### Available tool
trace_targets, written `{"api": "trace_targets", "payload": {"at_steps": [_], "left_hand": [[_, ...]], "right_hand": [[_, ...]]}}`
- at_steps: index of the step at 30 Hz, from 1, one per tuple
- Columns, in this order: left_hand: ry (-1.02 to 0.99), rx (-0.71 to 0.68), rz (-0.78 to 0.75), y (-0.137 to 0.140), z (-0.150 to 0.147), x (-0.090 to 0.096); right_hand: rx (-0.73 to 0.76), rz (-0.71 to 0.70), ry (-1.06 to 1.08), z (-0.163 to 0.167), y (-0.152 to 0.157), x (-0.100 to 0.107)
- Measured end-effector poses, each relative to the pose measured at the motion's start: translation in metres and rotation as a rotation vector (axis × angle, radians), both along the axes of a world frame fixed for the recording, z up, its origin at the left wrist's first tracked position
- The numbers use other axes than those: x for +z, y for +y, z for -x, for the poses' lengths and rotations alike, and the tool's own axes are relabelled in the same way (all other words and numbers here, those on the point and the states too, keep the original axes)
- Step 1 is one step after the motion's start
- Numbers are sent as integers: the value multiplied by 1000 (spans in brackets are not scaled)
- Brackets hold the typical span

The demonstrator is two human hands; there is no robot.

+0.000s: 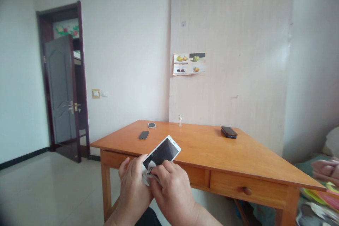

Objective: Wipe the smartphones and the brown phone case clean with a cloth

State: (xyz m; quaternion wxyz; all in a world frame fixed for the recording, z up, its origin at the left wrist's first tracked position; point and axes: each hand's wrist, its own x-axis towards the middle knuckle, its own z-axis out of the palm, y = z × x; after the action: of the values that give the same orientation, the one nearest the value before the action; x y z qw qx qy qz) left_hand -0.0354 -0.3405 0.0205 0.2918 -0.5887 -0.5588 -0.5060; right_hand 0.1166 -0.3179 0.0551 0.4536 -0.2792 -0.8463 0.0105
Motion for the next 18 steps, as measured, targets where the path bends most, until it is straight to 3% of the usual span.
{"api": "trace_targets", "payload": {"at_steps": [2, 8, 14, 18], "left_hand": [[3, 4, -4, 0, 2, 1], [-2, 26, -24, -2, 2, 8], [-2, 22, -7, -2, 3, 7], [-2, 37, -23, -3, 4, 8]], "right_hand": [[-6, 19, 0, -1, 1, 2], [-238, 79, 214, -20, 33, 14], [56, 57, 24, -1, 0, -1], [-56, 90, 172, -8, 15, 1]]}}
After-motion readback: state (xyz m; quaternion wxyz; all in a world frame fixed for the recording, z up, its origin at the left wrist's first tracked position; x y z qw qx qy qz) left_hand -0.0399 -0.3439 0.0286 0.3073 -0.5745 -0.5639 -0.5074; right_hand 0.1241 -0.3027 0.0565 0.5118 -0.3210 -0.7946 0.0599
